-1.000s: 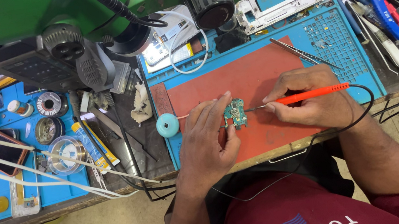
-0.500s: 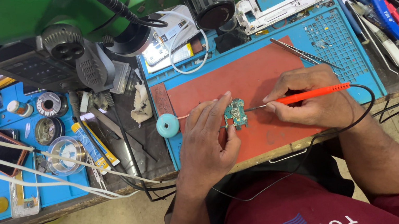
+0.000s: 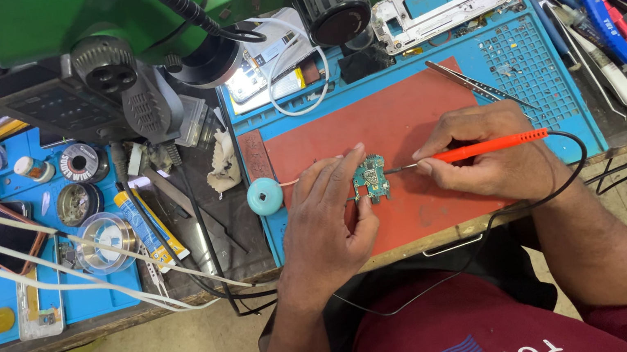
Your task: The person uses a soldering iron and a syringe to apply flux while working on a small circuit board. They repeatedly heat and treat specific points on the board, occasionally repositioning it on the work mat.
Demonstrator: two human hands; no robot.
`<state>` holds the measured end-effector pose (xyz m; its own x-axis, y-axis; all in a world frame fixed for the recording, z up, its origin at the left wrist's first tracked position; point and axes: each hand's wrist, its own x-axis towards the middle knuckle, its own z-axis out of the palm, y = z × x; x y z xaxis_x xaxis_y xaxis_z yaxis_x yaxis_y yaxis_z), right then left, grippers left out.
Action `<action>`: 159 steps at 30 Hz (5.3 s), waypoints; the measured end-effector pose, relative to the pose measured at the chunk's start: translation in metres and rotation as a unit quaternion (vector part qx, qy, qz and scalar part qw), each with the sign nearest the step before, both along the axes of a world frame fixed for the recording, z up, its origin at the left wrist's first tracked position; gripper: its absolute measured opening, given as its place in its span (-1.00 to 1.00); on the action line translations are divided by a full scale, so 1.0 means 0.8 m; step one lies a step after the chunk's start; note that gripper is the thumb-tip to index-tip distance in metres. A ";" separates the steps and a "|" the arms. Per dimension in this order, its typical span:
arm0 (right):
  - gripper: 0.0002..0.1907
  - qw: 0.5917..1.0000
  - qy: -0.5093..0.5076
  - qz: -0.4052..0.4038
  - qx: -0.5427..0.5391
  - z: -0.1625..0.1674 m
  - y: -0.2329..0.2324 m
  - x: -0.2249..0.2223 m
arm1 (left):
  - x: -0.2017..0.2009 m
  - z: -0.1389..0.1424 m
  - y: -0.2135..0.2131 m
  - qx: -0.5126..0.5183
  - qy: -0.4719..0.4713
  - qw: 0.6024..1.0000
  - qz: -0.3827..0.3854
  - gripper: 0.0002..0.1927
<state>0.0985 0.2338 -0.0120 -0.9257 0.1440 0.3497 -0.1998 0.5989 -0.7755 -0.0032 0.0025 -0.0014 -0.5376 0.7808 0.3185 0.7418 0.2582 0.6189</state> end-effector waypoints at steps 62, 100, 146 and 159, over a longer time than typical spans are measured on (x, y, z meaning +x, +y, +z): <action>-0.83 0.994 -0.031 -0.037 -0.100 -0.017 0.016 0.026 | -0.017 0.012 0.009 0.017 -0.044 0.998 -0.029 -0.18; -0.86 0.999 -0.016 0.017 0.023 0.004 0.014 0.018 | -0.014 0.003 0.006 -0.002 -0.002 1.000 -0.004 -0.23; -0.85 0.998 -0.041 0.026 -0.041 -0.006 0.008 0.012 | -0.013 0.007 0.005 -0.010 0.002 1.000 -0.002 -0.28; -0.85 0.999 -0.025 0.029 -0.032 -0.004 0.007 0.010 | -0.014 0.007 0.004 -0.014 0.005 1.000 -0.005 -0.28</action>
